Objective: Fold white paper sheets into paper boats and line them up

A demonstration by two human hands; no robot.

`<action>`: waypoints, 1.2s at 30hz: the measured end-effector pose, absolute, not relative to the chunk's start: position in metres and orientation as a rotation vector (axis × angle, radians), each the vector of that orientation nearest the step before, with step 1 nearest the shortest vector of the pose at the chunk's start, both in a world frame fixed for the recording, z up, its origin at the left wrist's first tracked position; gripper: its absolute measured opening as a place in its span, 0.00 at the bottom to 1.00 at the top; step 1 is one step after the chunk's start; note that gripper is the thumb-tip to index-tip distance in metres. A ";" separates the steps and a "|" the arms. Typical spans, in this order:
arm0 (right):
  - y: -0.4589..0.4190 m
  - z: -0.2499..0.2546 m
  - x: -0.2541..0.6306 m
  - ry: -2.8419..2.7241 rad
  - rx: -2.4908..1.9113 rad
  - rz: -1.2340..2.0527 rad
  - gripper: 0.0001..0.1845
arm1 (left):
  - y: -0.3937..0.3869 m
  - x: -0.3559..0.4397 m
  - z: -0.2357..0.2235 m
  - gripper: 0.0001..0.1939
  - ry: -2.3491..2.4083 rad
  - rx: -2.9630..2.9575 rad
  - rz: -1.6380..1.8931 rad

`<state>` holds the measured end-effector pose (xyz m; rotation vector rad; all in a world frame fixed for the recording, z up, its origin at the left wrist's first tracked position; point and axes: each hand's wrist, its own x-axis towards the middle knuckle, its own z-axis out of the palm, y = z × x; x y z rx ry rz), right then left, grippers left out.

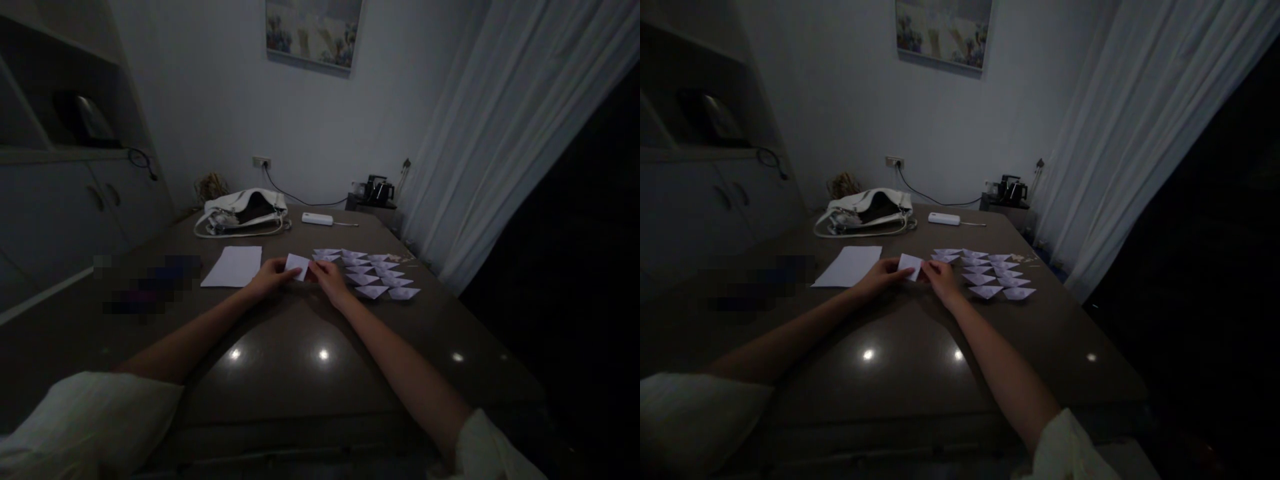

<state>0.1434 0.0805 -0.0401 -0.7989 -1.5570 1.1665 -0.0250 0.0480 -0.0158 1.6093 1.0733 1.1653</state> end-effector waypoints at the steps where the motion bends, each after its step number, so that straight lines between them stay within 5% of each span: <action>1: 0.081 -0.040 0.143 -1.554 -0.788 1.177 0.17 | 0.048 -0.026 -0.016 0.26 1.080 1.608 1.173; 36: 0.078 -0.039 0.142 -1.601 -0.734 1.206 0.11 | 0.054 -0.027 -0.021 0.26 1.180 1.651 1.224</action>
